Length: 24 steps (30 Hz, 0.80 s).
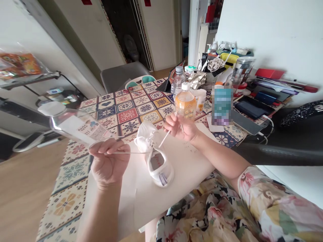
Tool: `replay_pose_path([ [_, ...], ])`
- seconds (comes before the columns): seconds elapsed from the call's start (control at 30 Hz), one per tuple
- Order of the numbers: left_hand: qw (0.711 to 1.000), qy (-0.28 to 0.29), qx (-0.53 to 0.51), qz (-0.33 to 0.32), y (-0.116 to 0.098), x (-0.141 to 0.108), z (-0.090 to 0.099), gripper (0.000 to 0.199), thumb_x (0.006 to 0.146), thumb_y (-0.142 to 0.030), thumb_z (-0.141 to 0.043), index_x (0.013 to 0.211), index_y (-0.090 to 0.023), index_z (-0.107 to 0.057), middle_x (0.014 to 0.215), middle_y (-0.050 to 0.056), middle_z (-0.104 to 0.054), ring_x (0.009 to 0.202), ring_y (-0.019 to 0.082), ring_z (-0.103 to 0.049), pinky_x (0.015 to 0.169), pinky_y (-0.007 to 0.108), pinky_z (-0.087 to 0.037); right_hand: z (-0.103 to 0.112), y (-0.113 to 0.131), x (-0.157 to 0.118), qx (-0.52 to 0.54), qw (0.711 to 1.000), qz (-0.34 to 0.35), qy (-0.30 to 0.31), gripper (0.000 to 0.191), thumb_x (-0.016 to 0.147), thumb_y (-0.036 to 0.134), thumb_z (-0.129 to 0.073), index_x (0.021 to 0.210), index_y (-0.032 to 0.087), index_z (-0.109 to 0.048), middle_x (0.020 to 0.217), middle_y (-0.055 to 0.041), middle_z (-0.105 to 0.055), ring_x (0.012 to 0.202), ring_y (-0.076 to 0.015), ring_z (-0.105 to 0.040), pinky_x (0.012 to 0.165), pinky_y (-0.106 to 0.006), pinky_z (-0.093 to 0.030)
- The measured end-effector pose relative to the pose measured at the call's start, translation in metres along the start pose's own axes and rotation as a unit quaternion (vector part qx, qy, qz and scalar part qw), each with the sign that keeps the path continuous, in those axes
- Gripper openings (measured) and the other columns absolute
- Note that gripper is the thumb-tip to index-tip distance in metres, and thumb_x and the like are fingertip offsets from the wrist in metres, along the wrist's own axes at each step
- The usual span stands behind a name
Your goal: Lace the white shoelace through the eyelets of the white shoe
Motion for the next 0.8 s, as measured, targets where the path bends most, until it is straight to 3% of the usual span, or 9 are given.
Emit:
replay_pose_path([
  [0.1, 0.999, 0.002, 0.042, -0.030, -0.006, 0.000, 0.003, 0.035, 0.068, -0.066, -0.074, 0.063, -0.034, -0.062, 0.058, -0.002, -0.020, 0.053, 0.016, -0.002, 0.044, 0.026, -0.034, 0.008, 0.005, 0.000, 0.014, 0.998, 0.016, -0.058, 0.039, 0.085, 0.049, -0.063, 0.071, 0.023, -0.038, 0.068, 0.0042, -0.028, 0.062, -0.0132, -0.034, 0.065, -0.028, -0.042],
  [0.27, 0.999, -0.006, 0.011, -0.040, -0.011, 0.000, 0.003, 0.023, 0.065, -0.065, -0.078, 0.068, -0.044, -0.069, 0.058, -0.003, -0.018, 0.053, 0.017, 0.002, 0.040, 0.027, -0.025, 0.009, 0.013, 0.000, 0.038, 0.997, 0.048, -0.047, 0.044, 0.080, 0.055, -0.068, 0.069, 0.023, -0.040, 0.066, 0.0045, -0.026, 0.059, -0.0134, -0.031, 0.057, -0.026, -0.035],
  [0.37, 0.999, 0.005, 0.011, -0.046, -0.013, 0.000, 0.001, 0.023, 0.068, -0.071, -0.072, 0.068, -0.048, -0.070, 0.058, -0.003, -0.012, 0.053, 0.017, 0.003, 0.040, 0.030, -0.017, 0.013, 0.010, -0.003, 0.025, 0.998, 0.032, -0.057, 0.049, 0.077, 0.060, -0.068, 0.067, 0.023, -0.039, 0.062, 0.0052, -0.025, 0.054, -0.0132, -0.029, 0.053, -0.026, -0.030],
  [0.5, 0.997, 0.041, 0.025, -0.058, -0.013, -0.002, -0.003, 0.031, 0.075, -0.073, -0.062, 0.066, -0.045, -0.070, 0.056, -0.003, -0.009, 0.051, 0.017, 0.000, 0.041, 0.032, -0.014, 0.019, 0.004, -0.006, -0.009, 0.997, -0.002, -0.072, 0.045, 0.077, 0.062, -0.067, 0.070, 0.024, -0.044, 0.053, 0.0072, -0.020, 0.049, -0.0128, -0.020, 0.048, -0.026, -0.021],
  [0.7, 0.996, 0.058, -0.066, -0.017, 0.001, -0.003, -0.008, 0.046, 0.051, -0.066, -0.084, 0.048, -0.027, -0.059, 0.058, -0.005, 0.001, 0.048, 0.011, 0.005, 0.036, 0.026, -0.012, 0.013, 0.007, -0.005, -0.032, 0.999, 0.022, -0.007, 0.031, 0.079, 0.055, -0.069, 0.085, 0.027, -0.056, 0.048, 0.0087, -0.016, 0.046, -0.0128, -0.017, 0.045, -0.027, -0.016],
  [0.8, 0.988, 0.085, -0.126, 0.024, 0.010, -0.005, -0.013, 0.050, 0.048, -0.056, -0.091, 0.045, -0.023, -0.053, 0.056, -0.007, -0.001, 0.044, 0.008, 0.002, 0.035, 0.023, -0.016, 0.002, 0.008, -0.007, -0.037, 0.998, 0.021, 0.050, 0.032, 0.079, 0.051, -0.069, 0.097, 0.026, -0.059, 0.048, 0.0099, -0.018, 0.045, -0.0119, -0.017, 0.044, -0.027, -0.014],
])
Point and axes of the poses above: each hand's wrist, its own x-axis towards the middle knuckle, its own z-axis out of the back of the hand, y = z × x, the point moved 8 cm from there along x, towards the middle knuckle
